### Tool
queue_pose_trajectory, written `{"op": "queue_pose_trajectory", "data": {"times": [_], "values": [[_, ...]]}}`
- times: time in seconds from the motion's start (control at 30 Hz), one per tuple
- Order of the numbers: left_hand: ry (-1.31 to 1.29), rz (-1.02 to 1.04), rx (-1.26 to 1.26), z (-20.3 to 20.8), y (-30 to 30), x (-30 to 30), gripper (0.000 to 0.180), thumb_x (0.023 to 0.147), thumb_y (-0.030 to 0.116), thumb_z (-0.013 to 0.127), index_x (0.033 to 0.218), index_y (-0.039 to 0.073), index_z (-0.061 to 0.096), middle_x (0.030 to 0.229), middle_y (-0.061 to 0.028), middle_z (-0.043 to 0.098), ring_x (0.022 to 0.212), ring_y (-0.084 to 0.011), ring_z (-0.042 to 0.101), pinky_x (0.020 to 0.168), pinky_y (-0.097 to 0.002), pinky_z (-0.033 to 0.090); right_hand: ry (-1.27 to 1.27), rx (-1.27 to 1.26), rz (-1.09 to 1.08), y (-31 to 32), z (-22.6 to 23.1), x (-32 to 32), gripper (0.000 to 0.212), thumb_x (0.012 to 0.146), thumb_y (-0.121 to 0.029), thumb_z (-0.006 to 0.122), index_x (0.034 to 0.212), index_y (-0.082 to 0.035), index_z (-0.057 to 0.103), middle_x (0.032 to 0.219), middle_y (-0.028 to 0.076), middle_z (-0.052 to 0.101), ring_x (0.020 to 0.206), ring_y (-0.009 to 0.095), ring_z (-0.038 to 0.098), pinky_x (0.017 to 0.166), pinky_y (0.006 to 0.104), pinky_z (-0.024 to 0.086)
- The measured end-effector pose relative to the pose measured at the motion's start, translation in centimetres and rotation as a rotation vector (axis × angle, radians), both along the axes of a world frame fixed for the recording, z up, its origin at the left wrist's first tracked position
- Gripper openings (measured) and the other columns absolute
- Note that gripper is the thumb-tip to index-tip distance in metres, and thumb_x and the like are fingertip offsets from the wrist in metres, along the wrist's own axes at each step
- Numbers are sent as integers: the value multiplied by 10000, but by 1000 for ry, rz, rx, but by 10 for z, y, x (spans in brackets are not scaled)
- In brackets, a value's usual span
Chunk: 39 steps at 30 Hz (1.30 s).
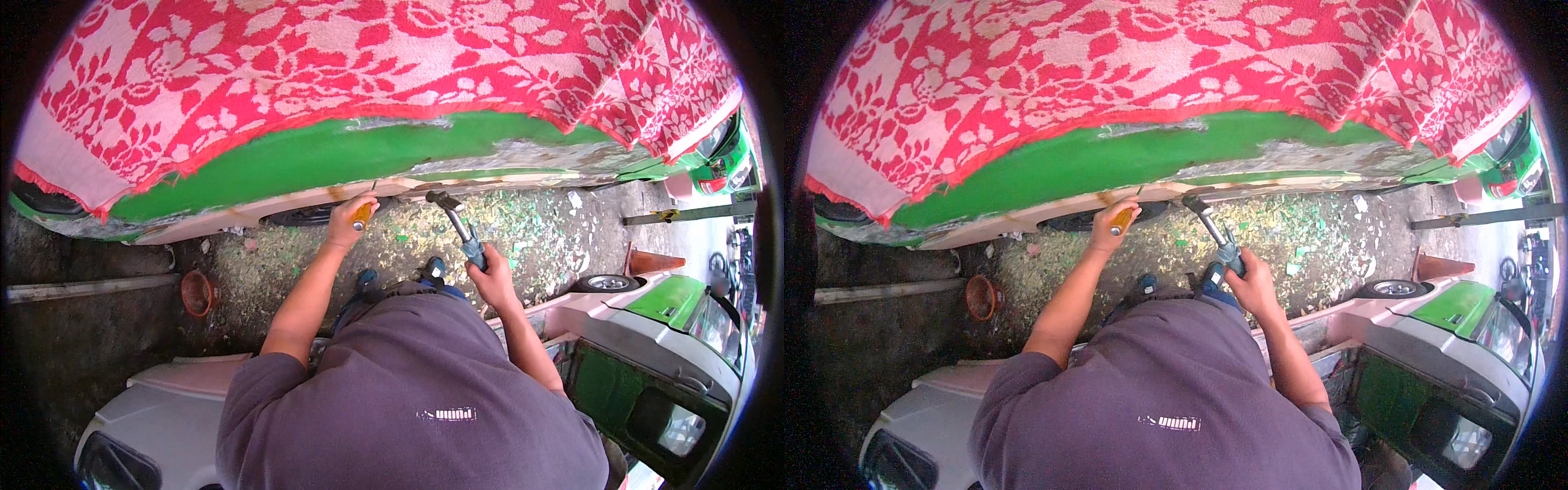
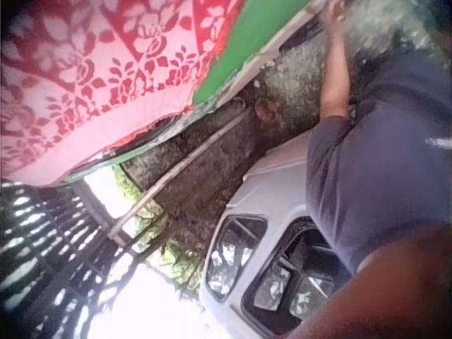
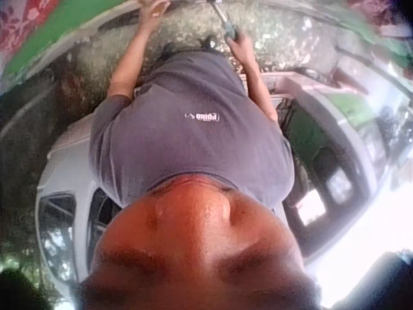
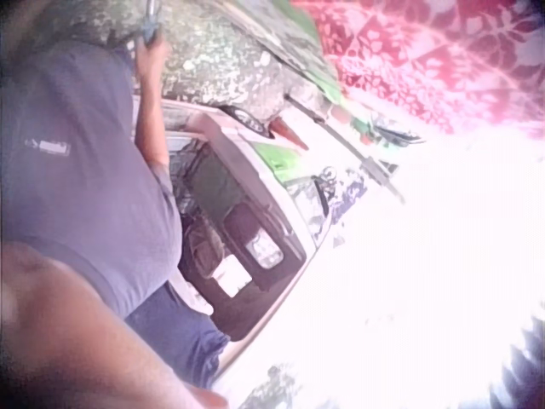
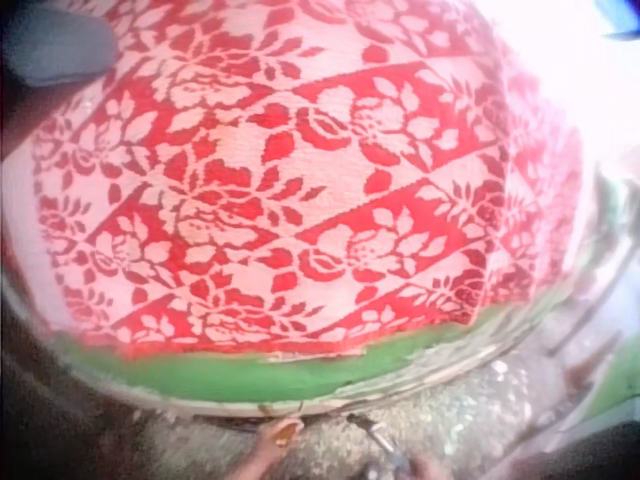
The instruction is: The person uses a hammer and chisel to chip away old paint and rust from a vehicle panel, then applies a substance from a spray can to the treated area. The work is done in a covered outdoor space with other vehicles nearby.
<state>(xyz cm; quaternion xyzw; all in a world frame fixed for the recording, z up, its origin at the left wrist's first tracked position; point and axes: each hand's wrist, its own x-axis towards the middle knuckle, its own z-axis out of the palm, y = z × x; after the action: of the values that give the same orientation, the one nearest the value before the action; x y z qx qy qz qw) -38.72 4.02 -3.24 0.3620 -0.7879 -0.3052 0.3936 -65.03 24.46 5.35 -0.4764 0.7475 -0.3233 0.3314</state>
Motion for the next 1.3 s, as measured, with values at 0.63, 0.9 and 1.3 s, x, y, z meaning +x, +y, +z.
{"op": "queue_pose_trajectory", "data": {"times": [0.63, 0.9, 1.3], "values": [[23, -79, 5, -12, -15, -1, 192, 822, 63, 740, 988, 62, 642, 991, -83, 710, 906, -216, 691, 793, -314, 546, 137, -103, 276, -6, 29, 51, 369, 833, -247, 702, 1088, -29, 548, 780, 222, 641, 760, 437, 640, 651, 490, 503], [-122, -21, 179, -43, -28, 13, 123, 858, 144, 666, 978, 129, 643, 999, -92, 700, 931, -287, 680, 788, -376, 534, 299, 0, 367, -18, 14, 80, 304, 842, -251, 683, 988, -48, 510, 743, 192, 635, 693, 419, 635, 622, 503, 502], [-138, -230, -50, -9, -14, 38, 190, 844, 149, 716, 1013, 78, 668, 1112, -83, 688, 967, -270, 684, 803, -352, 554, 149, 36, 38, 17, 2, 110, 336, 835, -215, 694, 1062, -13, 552, 688, 211, 606, 661, 421, 619, 595, 483, 475]]}}
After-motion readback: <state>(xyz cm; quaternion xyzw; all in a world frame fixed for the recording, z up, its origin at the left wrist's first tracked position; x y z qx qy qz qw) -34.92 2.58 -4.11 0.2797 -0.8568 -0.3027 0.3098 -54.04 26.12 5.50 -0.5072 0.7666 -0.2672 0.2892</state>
